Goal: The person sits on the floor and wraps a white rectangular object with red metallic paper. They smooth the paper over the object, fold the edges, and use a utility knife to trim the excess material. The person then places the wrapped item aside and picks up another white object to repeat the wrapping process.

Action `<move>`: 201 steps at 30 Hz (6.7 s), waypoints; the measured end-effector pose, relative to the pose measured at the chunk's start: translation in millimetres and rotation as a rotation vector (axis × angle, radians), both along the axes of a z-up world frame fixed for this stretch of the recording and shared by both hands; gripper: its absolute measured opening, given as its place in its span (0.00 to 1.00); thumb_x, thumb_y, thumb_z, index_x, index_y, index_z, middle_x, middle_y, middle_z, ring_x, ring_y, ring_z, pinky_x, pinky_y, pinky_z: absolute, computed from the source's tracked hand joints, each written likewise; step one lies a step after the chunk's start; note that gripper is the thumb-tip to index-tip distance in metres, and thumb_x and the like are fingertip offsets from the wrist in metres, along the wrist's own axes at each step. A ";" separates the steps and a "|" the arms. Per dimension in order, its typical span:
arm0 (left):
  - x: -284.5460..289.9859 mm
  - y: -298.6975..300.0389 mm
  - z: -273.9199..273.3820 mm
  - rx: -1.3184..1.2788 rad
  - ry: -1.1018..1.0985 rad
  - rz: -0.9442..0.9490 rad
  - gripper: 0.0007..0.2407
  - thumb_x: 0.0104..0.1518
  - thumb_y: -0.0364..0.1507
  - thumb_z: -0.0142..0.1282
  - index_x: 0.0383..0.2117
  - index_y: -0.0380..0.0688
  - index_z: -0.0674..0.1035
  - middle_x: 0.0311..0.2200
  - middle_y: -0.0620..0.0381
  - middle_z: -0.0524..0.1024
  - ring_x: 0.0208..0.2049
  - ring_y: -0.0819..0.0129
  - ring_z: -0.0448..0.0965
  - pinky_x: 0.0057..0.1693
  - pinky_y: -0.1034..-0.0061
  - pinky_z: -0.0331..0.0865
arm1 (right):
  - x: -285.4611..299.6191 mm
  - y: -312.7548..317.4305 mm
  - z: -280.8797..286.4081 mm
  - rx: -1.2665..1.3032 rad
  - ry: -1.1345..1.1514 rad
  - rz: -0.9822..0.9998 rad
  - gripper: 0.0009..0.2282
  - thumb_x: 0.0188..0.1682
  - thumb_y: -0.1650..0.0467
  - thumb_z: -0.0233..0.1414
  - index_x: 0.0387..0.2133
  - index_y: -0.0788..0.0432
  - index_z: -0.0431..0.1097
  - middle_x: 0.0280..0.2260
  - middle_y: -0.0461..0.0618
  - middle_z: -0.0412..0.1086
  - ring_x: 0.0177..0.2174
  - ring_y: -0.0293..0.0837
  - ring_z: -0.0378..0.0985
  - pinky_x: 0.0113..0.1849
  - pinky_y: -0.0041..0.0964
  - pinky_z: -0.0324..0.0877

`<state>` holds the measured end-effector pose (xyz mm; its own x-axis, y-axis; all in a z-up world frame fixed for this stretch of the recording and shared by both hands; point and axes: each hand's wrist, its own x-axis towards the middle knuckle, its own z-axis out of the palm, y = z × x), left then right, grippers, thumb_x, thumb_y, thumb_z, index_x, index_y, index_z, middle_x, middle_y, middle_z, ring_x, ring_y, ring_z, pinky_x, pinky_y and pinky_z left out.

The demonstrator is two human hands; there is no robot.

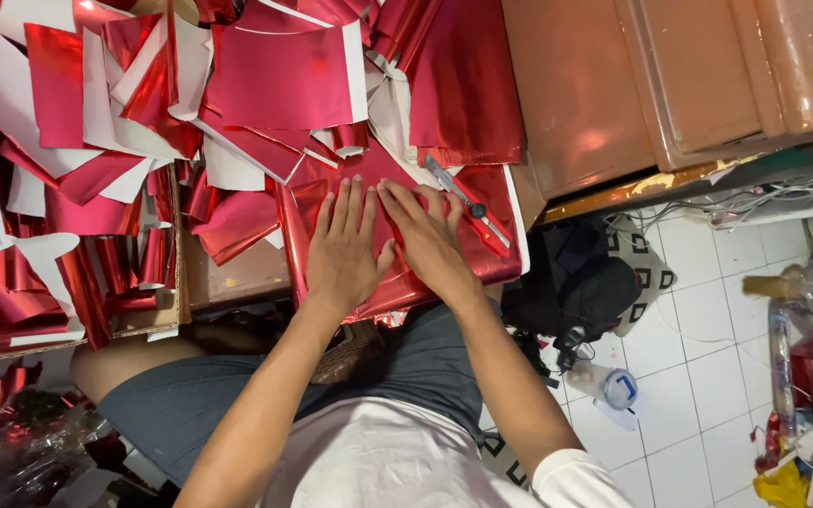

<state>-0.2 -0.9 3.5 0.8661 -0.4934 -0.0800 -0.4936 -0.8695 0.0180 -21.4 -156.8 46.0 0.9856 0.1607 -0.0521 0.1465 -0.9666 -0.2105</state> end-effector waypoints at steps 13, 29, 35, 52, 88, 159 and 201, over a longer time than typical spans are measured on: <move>1.8 -0.5 0.0 -0.052 0.036 0.002 0.34 0.67 0.51 0.27 0.76 0.44 0.54 0.78 0.47 0.46 0.79 0.57 0.38 0.80 0.59 0.29 | -120.1 -26.4 -0.1 0.093 -0.086 0.011 0.30 0.51 0.78 0.46 0.69 0.45 0.61 0.64 0.36 0.64 0.64 0.50 0.55 0.62 0.59 0.39; 1.0 0.7 3.6 -0.032 0.029 -0.011 0.34 0.66 0.50 0.28 0.75 0.43 0.53 0.77 0.46 0.46 0.79 0.55 0.38 0.79 0.57 0.30 | -35.3 -1.5 0.2 0.060 -0.119 0.030 0.30 0.49 0.81 0.47 0.69 0.54 0.61 0.65 0.44 0.62 0.61 0.56 0.55 0.64 0.62 0.39; 1.2 1.5 2.6 -0.030 0.010 -0.006 0.34 0.65 0.50 0.29 0.75 0.44 0.54 0.77 0.48 0.47 0.78 0.57 0.39 0.79 0.57 0.29 | 22.4 4.2 1.1 0.038 -0.052 0.060 0.34 0.44 0.79 0.50 0.70 0.56 0.58 0.67 0.43 0.59 0.61 0.55 0.52 0.63 0.59 0.39; 0.4 0.5 -8.8 -0.136 -0.070 -0.002 0.35 0.63 0.51 0.33 0.74 0.42 0.59 0.76 0.45 0.52 0.78 0.55 0.44 0.79 0.57 0.34 | -87.3 -13.1 7.6 0.122 0.001 -0.005 0.38 0.43 0.84 0.45 0.72 0.50 0.55 0.70 0.38 0.57 0.64 0.56 0.51 0.60 0.59 0.42; 0.5 -0.4 1.1 0.016 -0.051 0.009 0.35 0.63 0.51 0.29 0.75 0.46 0.54 0.77 0.50 0.48 0.78 0.57 0.39 0.80 0.57 0.30 | 24.5 2.7 -16.5 0.104 0.087 -0.007 0.53 0.26 0.83 0.61 0.74 0.54 0.52 0.73 0.39 0.49 0.63 0.54 0.47 0.60 0.62 0.36; 13.3 25.2 28.2 -0.193 0.208 -0.154 0.38 0.50 0.38 0.58 0.73 0.49 0.60 0.68 0.51 0.64 0.73 0.54 0.54 0.73 0.55 0.47 | -41.1 -66.0 -17.1 0.234 -0.351 -0.268 0.18 0.63 0.70 0.47 0.66 0.49 0.66 0.57 0.51 0.69 0.55 0.53 0.68 0.59 0.48 0.61; 27.9 20.6 16.8 -0.399 -0.061 -0.278 0.20 0.64 0.45 0.54 0.58 0.54 0.70 0.63 0.53 0.66 0.72 0.55 0.58 0.72 0.49 0.52 | -59.2 -79.0 10.1 0.417 -0.253 -0.191 0.18 0.59 0.66 0.55 0.61 0.51 0.73 0.51 0.53 0.73 0.51 0.57 0.76 0.55 0.53 0.69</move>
<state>27.7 19.7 20.3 0.6946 -0.6884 0.2090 -0.7165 -0.6360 0.2866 -80.6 -235.8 56.0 0.9728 -0.0671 0.2219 0.0720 -0.8224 -0.5644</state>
